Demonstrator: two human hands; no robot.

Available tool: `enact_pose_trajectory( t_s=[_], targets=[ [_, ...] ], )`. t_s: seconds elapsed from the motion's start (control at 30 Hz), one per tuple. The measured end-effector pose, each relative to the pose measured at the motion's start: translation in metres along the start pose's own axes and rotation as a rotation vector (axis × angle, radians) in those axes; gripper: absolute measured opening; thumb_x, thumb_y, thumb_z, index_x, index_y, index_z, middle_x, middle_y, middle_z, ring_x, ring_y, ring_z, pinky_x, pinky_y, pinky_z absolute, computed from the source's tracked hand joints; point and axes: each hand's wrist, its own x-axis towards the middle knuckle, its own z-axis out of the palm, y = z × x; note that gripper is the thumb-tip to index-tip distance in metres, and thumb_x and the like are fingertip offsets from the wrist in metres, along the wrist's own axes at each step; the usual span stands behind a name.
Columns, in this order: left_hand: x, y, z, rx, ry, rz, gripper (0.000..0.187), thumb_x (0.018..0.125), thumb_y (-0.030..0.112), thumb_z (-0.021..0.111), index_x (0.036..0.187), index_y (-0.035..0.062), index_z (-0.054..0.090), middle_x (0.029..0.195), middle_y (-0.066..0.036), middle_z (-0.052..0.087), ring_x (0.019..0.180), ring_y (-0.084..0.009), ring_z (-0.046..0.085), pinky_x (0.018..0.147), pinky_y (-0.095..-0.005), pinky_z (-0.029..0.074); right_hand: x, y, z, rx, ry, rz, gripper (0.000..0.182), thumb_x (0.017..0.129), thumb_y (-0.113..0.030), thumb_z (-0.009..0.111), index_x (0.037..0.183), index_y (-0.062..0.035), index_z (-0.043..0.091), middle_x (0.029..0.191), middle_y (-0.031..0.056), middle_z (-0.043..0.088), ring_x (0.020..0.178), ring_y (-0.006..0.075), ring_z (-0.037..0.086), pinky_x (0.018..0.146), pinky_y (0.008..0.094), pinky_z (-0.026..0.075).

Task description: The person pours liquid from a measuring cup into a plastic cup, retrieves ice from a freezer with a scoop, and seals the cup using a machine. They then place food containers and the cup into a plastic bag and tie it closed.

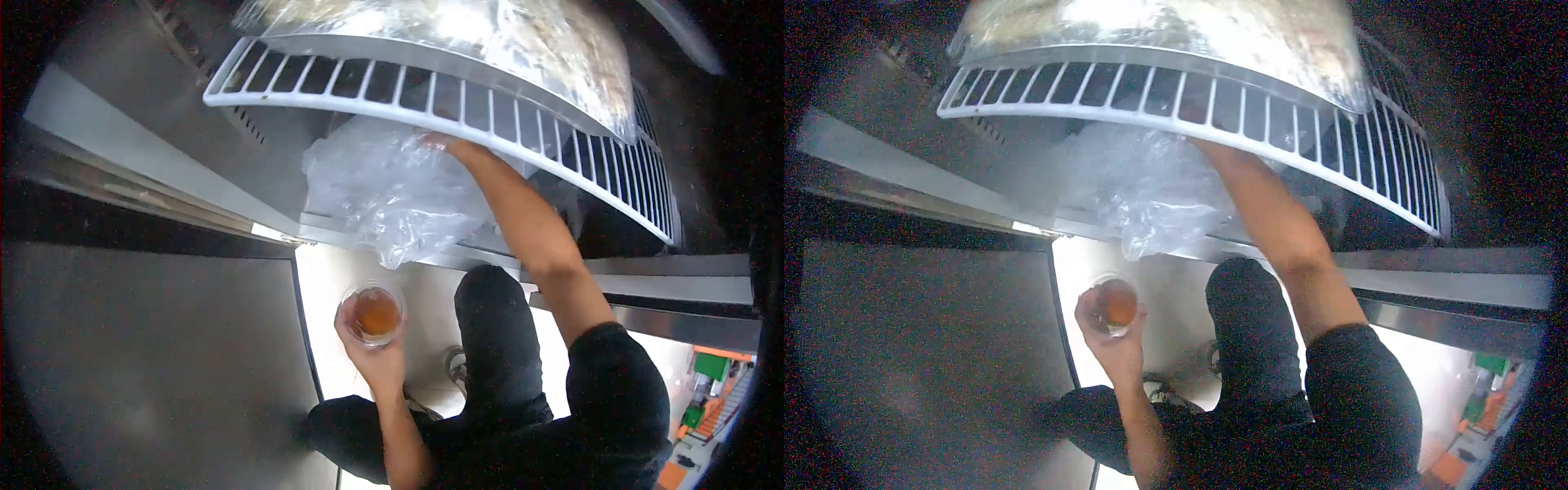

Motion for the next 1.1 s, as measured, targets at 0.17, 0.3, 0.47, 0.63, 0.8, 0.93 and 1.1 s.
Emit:
enact_pose_trajectory(
  t_s=[0.17,0.3,0.47,0.63,0.8,0.93,1.1],
  targets=[
    [-0.001,-0.002,-0.007,-0.021,0.016,-0.007,0.080,0.063,0.001,0.084,0.130,0.0010,0.042,0.128,-0.014,0.050,0.122,-0.0264,0.047,0.107,-0.0393,0.035,-0.018,-0.006,-0.049,0.352,-0.358,-0.074,0.043,0.093,-0.016,0.041,0.131,0.0043,0.045,0.117,0.0328,0.055,0.115,0.0447,0.052,0.100,0.0451,0.043],
    [0.002,-0.002,-0.006,-0.069,0.011,-0.002,0.082,0.061,0.000,0.084,0.131,0.0015,0.041,0.130,-0.013,0.050,0.122,-0.0261,0.047,0.107,-0.0392,0.035,-0.084,-0.095,-0.092,-0.063,-0.588,0.054,0.053,0.088,-0.010,0.039,0.138,0.0087,0.037,0.135,0.0362,0.041,0.128,0.0457,0.041,0.110,0.0449,0.032],
    [0.000,-0.006,-0.011,-0.052,0.001,0.003,0.084,0.059,0.000,0.085,0.131,0.0023,0.042,0.130,-0.012,0.050,0.123,-0.0256,0.047,0.108,-0.0390,0.035,-0.056,-0.055,-0.091,0.264,-1.035,0.198,0.032,0.090,-0.026,0.049,0.103,0.0018,0.060,0.092,0.0189,0.064,0.074,0.0217,0.063,0.065,0.0338,0.050],
    [0.002,-0.008,-0.014,-0.095,0.052,0.005,0.081,0.059,0.002,0.085,0.129,0.0025,0.044,0.130,-0.012,0.050,0.122,-0.0265,0.048,0.107,-0.0396,0.036,-0.054,-0.087,-0.122,0.232,-1.164,0.124,0.046,0.093,-0.045,0.052,0.069,-0.0073,0.058,0.058,0.0008,0.052,0.049,0.0091,0.044,0.048,0.0258,0.038],
    [0.002,-0.003,-0.014,-0.088,0.050,0.011,0.079,0.061,0.003,0.085,0.128,0.0015,0.045,0.128,-0.014,0.051,0.121,-0.0273,0.049,0.106,-0.0400,0.037,-0.078,-0.110,-0.035,0.890,-1.191,0.594,0.043,0.089,-0.054,0.060,0.094,-0.0112,0.065,0.076,-0.0034,0.064,0.050,0.0064,0.050,0.055,0.0214,0.045],
    [0.004,-0.001,-0.014,-0.014,0.038,0.044,0.078,0.065,-0.003,0.080,0.133,-0.0010,0.040,0.128,-0.015,0.051,0.121,-0.0256,0.049,0.105,-0.0361,0.037,-0.066,-0.139,-0.007,1.013,-1.149,0.756,0.042,0.089,-0.047,0.065,0.110,-0.0109,0.060,0.091,-0.0042,0.064,0.053,0.0035,0.051,0.051,0.0185,0.045],
    [0.005,-0.002,-0.015,-0.063,0.075,-0.043,0.078,0.061,0.001,0.085,0.127,0.0010,0.044,0.125,-0.014,0.052,0.118,-0.0267,0.050,0.104,-0.0383,0.039,-0.069,-0.148,-0.066,0.985,-1.150,0.772,0.028,0.093,-0.037,0.061,0.101,-0.0103,0.057,0.075,-0.0014,0.053,0.051,0.0040,0.044,0.038,0.0181,0.034]
  ],
)
